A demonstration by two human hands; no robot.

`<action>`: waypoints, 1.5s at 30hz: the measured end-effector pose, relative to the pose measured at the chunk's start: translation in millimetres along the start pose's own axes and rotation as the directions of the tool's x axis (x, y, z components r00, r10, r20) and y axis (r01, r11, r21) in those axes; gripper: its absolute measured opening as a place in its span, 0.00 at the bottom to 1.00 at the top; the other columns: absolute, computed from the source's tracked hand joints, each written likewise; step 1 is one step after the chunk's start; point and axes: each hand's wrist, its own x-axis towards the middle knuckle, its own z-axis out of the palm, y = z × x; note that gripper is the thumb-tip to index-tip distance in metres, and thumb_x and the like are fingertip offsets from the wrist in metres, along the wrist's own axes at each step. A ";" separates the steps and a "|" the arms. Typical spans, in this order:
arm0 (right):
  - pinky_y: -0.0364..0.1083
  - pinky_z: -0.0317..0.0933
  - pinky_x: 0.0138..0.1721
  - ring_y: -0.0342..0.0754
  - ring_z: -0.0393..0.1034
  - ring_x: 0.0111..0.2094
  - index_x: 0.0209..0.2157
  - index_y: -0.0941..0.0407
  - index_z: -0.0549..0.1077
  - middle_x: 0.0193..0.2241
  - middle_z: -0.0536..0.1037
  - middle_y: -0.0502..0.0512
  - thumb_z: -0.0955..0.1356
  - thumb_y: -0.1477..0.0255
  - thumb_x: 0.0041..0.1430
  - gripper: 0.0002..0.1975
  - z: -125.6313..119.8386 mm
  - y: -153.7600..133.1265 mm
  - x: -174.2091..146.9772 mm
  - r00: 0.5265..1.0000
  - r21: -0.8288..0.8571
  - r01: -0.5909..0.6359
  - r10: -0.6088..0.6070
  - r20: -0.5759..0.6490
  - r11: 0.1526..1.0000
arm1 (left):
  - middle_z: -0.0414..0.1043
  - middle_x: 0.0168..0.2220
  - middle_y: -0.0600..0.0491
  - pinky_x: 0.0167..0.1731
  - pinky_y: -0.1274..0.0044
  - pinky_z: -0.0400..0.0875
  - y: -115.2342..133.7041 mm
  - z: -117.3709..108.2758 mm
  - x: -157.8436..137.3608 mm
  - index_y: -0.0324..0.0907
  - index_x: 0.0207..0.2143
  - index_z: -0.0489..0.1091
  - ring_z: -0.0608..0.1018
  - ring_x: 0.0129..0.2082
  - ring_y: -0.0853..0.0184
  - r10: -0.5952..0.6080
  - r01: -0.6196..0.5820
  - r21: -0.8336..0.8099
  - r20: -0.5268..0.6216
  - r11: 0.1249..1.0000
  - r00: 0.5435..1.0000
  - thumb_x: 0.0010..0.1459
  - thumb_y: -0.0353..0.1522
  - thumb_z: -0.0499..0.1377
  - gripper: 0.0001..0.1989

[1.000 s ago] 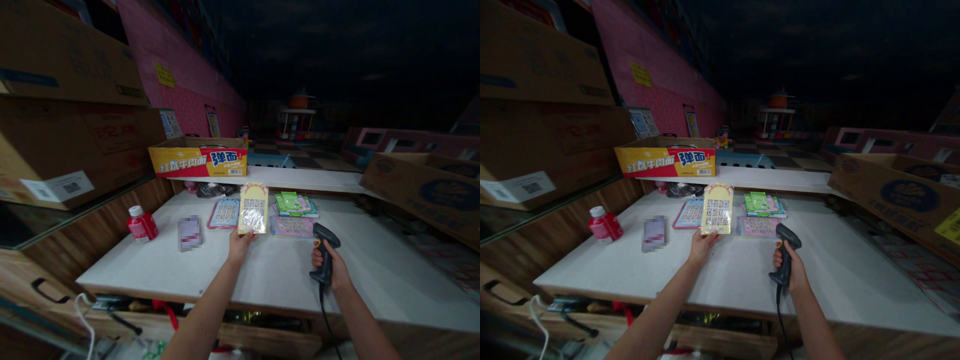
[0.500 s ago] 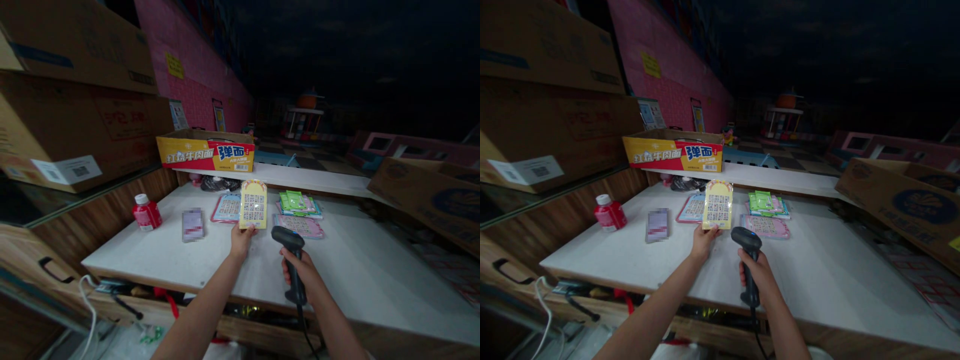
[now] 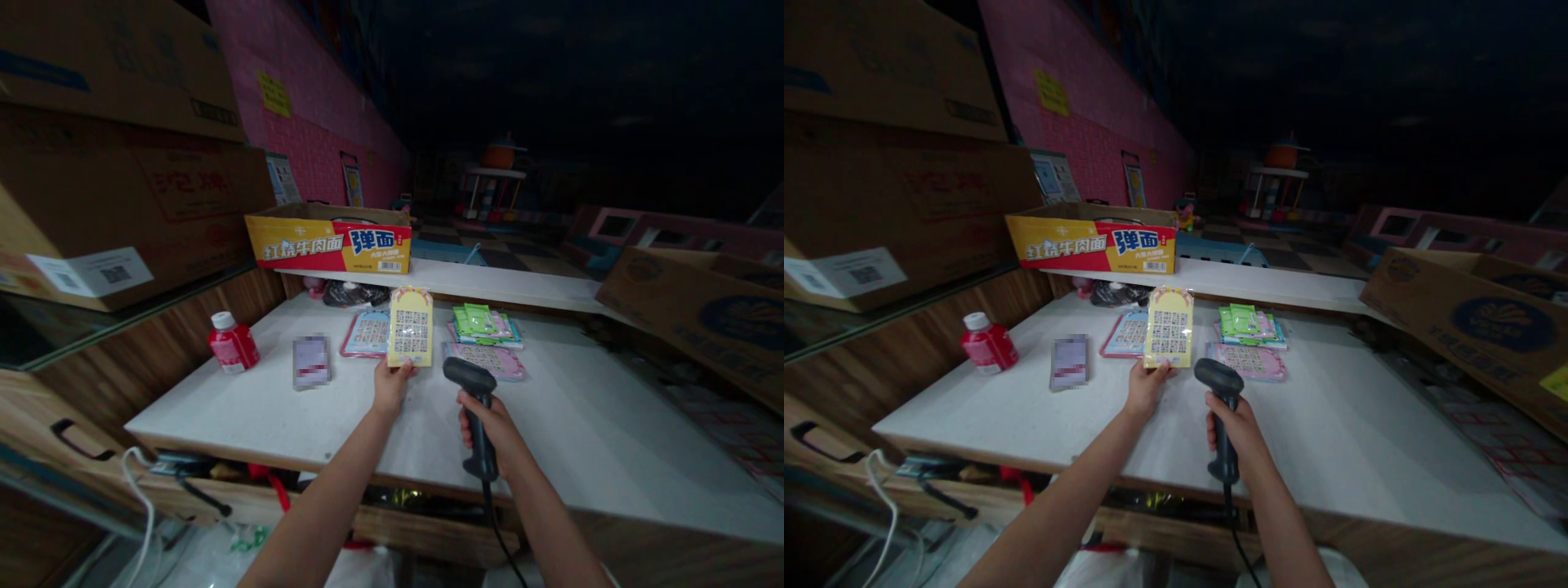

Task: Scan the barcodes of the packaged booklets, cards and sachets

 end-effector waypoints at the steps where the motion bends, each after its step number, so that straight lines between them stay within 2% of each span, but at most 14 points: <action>1: 0.39 0.56 0.13 0.41 0.62 0.13 0.30 0.56 0.70 0.15 0.70 0.46 0.75 0.57 0.45 0.20 -7.7 -1.2 4.1 1.000 0.022 0.008 -0.008 -0.003 1.000 | 0.79 0.39 0.43 0.40 0.66 0.76 0.5 -0.1 -0.3 0.34 0.38 0.74 0.80 0.38 0.57 -0.004 0.004 0.001 -0.002 1.000 1.000 0.36 0.41 0.73 0.28; 7: 0.38 0.56 0.15 0.39 0.59 0.15 0.32 0.57 0.71 0.16 0.67 0.45 0.77 0.58 0.42 0.21 -72.8 -4.1 30.2 0.997 0.246 -0.012 -0.005 0.072 0.969 | 0.79 0.41 0.44 0.41 0.66 0.76 5.4 0.2 -3.1 0.35 0.41 0.74 0.80 0.39 0.56 -0.021 0.021 0.002 0.010 1.000 1.000 0.36 0.40 0.73 0.29; 11: 0.35 0.53 0.15 0.36 0.55 0.16 0.32 0.56 0.71 0.17 0.65 0.44 0.77 0.60 0.43 0.19 -96.7 5.7 35.3 0.992 0.401 -0.035 -0.017 0.125 0.915 | 0.78 0.42 0.43 0.41 0.66 0.76 7.2 0.4 -3.4 0.35 0.42 0.74 0.80 0.41 0.56 -0.028 0.028 -0.001 0.022 1.000 0.999 0.37 0.40 0.73 0.29; 17: 0.35 0.52 0.14 0.36 0.54 0.16 0.31 0.55 0.69 0.17 0.63 0.44 0.76 0.62 0.45 0.17 -99.1 10.6 35.7 0.987 0.462 -0.086 0.014 0.157 0.883 | 0.79 0.39 0.43 0.41 0.68 0.76 11.3 -1.0 -5.1 0.34 0.37 0.75 0.80 0.37 0.59 -0.034 0.034 -0.012 0.011 0.999 0.999 0.38 0.41 0.73 0.26; 24: 0.35 0.54 0.14 0.37 0.54 0.15 0.31 0.57 0.71 0.17 0.63 0.45 0.76 0.64 0.46 0.16 -102.7 9.1 38.0 0.983 0.511 -0.110 0.017 0.183 0.853 | 0.78 0.42 0.45 0.41 0.70 0.77 35.2 -21.9 9.1 0.36 0.38 0.74 0.80 0.36 0.64 0.049 -0.055 -0.039 -0.139 0.998 0.989 0.44 0.37 0.70 0.20; 27: 0.36 0.55 0.14 0.37 0.55 0.15 0.31 0.57 0.71 0.17 0.64 0.45 0.76 0.65 0.46 0.15 -103.7 8.9 37.6 0.982 0.519 -0.119 0.024 0.187 0.846 | 0.78 0.38 0.47 0.39 0.72 0.78 51.3 -28.2 27.0 0.36 0.35 0.73 0.80 0.33 0.68 -0.009 0.009 0.000 -0.196 1.000 0.981 0.47 0.31 0.68 0.13; 30: 0.36 0.55 0.14 0.37 0.56 0.16 0.30 0.57 0.71 0.17 0.64 0.46 0.76 0.66 0.46 0.14 -103.9 8.3 36.4 0.982 0.539 -0.132 0.035 0.186 0.832 | 0.77 0.29 0.50 0.32 0.76 0.77 62.9 -33.2 40.2 0.36 0.30 0.71 0.79 0.26 0.71 -0.077 0.113 0.113 -0.278 0.987 0.957 0.48 0.29 0.66 0.08; 34: 0.36 0.55 0.15 0.37 0.56 0.16 0.29 0.58 0.71 0.18 0.64 0.46 0.76 0.67 0.45 0.15 -103.6 7.6 34.8 0.980 0.556 -0.149 0.049 0.192 0.818 | 0.70 0.17 0.53 0.19 0.80 0.69 69.6 -47.8 37.4 0.37 0.21 0.68 0.72 0.16 0.72 -0.122 0.228 0.329 -0.313 0.916 0.942 0.48 0.35 0.66 0.13; 36: 0.36 0.55 0.14 0.37 0.56 0.16 0.29 0.57 0.71 0.18 0.64 0.47 0.76 0.67 0.46 0.14 -103.7 7.9 34.7 0.980 0.556 -0.156 0.059 0.188 0.816 | 0.66 0.14 0.54 0.17 0.79 0.65 72.8 -57.3 29.0 0.39 0.19 0.67 0.68 0.14 0.71 0.008 0.147 0.531 -0.278 0.834 0.961 0.50 0.40 0.64 0.16; 37: 0.37 0.56 0.14 0.38 0.56 0.16 0.29 0.57 0.70 0.18 0.64 0.47 0.76 0.67 0.47 0.13 -103.9 8.3 35.0 0.981 0.556 -0.158 0.065 0.184 0.816 | 0.66 0.14 0.53 0.18 0.78 0.65 74.7 -61.4 24.0 0.39 0.18 0.67 0.68 0.15 0.70 0.120 0.061 0.666 -0.223 0.743 0.967 0.51 0.41 0.62 0.17; 38: 0.37 0.56 0.14 0.38 0.56 0.16 0.29 0.57 0.70 0.18 0.64 0.47 0.75 0.67 0.48 0.13 -104.1 8.7 35.3 0.981 0.556 -0.161 0.071 0.180 0.816 | 0.67 0.16 0.52 0.21 0.77 0.67 76.9 -64.8 19.0 0.40 0.19 0.68 0.70 0.18 0.68 0.239 -0.047 0.791 -0.128 0.609 0.962 0.53 0.42 0.60 0.17; 40: 0.38 0.56 0.14 0.39 0.56 0.16 0.29 0.56 0.70 0.18 0.64 0.47 0.75 0.67 0.48 0.12 -104.6 9.6 36.3 0.982 0.557 -0.161 0.074 0.175 0.815 | 0.72 0.25 0.49 0.32 0.72 0.71 80.8 -69.0 9.9 0.40 0.24 0.72 0.74 0.28 0.62 0.392 -0.262 0.917 0.132 0.301 0.910 0.55 0.39 0.58 0.12; 42: 0.38 0.56 0.14 0.39 0.55 0.16 0.30 0.56 0.70 0.18 0.63 0.46 0.75 0.67 0.48 0.12 -105.0 10.1 37.1 0.981 0.561 -0.158 0.065 0.181 0.813 | 0.74 0.37 0.45 0.44 0.65 0.69 82.4 -70.8 4.2 0.42 0.35 0.75 0.75 0.41 0.57 0.397 -0.409 0.910 0.351 0.069 0.848 0.57 0.35 0.56 0.10; 45: 0.37 0.55 0.13 0.39 0.55 0.16 0.30 0.56 0.70 0.17 0.63 0.46 0.74 0.68 0.49 0.11 -105.1 9.7 37.4 0.980 0.565 -0.158 0.060 0.190 0.810 | 0.69 0.50 0.42 0.53 0.59 0.63 78.7 -72.6 4.4 0.43 0.48 0.72 0.69 0.52 0.53 0.299 -0.481 0.872 0.484 -0.089 0.822 0.59 0.33 0.55 0.15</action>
